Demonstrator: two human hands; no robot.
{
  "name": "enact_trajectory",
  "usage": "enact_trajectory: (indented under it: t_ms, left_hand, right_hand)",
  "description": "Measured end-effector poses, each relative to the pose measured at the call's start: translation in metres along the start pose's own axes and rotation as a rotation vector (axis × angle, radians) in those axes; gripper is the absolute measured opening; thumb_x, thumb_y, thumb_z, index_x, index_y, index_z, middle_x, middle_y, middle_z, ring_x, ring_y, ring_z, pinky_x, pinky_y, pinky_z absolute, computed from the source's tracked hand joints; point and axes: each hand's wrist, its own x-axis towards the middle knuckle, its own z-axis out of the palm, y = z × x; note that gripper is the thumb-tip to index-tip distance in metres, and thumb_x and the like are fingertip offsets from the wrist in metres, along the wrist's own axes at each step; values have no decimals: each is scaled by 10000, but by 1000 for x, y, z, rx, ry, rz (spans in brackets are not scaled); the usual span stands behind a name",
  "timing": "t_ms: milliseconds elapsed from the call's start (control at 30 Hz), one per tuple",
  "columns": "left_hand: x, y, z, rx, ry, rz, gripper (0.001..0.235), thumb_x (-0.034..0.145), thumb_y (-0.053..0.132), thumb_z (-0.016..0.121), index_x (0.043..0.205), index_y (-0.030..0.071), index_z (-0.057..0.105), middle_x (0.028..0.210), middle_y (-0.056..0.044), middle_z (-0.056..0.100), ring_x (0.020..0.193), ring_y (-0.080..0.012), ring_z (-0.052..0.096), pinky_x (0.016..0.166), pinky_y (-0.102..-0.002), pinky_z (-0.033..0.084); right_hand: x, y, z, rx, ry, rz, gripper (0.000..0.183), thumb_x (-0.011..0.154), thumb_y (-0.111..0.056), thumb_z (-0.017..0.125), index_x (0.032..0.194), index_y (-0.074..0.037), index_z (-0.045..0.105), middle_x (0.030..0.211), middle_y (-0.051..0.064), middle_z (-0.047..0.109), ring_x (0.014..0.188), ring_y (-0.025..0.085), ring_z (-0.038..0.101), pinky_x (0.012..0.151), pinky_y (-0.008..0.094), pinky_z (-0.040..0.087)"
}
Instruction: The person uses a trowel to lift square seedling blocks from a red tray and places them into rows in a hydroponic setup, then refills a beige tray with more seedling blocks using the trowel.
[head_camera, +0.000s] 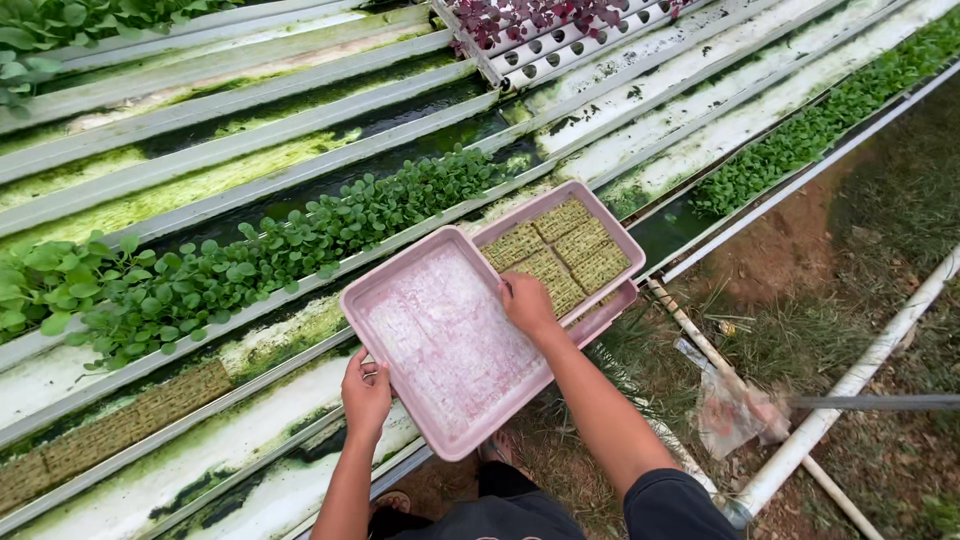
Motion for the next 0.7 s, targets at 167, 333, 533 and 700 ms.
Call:
enact_trajectory:
  t_ms: [167, 333, 533, 700]
  left_hand:
    - [1, -9, 13, 361, 150, 51, 583, 1165, 194, 720, 1707, 19, 595, 1387, -252, 672, 1287, -400, 742, 1017, -506, 645]
    - [-15, -9, 41, 319, 125, -115, 689, 1289, 403, 471, 1863, 88, 258, 1544, -299, 626, 1474, -451, 662, 1162, -634, 560]
    - [-6, -33, 48, 501, 201, -188, 765, 1310, 660, 271, 1774, 87, 476, 1523, -377, 694, 1453, -594, 641, 1220, -686, 475]
    - [-15, -31, 41, 516, 207, -169, 739, 1319, 717, 256, 1736, 173, 532, 1552, -325, 703, 1466, -588, 621, 1234, -687, 456]
  right_hand:
    - [-5, 4, -2, -6, 12, -89, 307, 1152, -269, 672, 1393, -115, 783, 1283, 174, 774, 1297, 395, 758, 1056, 513, 659]
    - [-22, 6, -2, 101, -48, -90, 325, 1206, -179, 573, 1507, -56, 581, 1340, 269, 734, 1365, 468, 726, 1097, 565, 650]
    - [-13, 24, 31, 46, 22, -130, 368, 1176, -220, 581, 1529, -118, 564, 1308, 274, 743, 1262, 491, 737, 1076, 598, 589]
    - [-22, 19, 28, -21, 57, -179, 392, 1155, -232, 622, 1524, -117, 554, 1224, 239, 732, 1204, 464, 709, 1082, 564, 543]
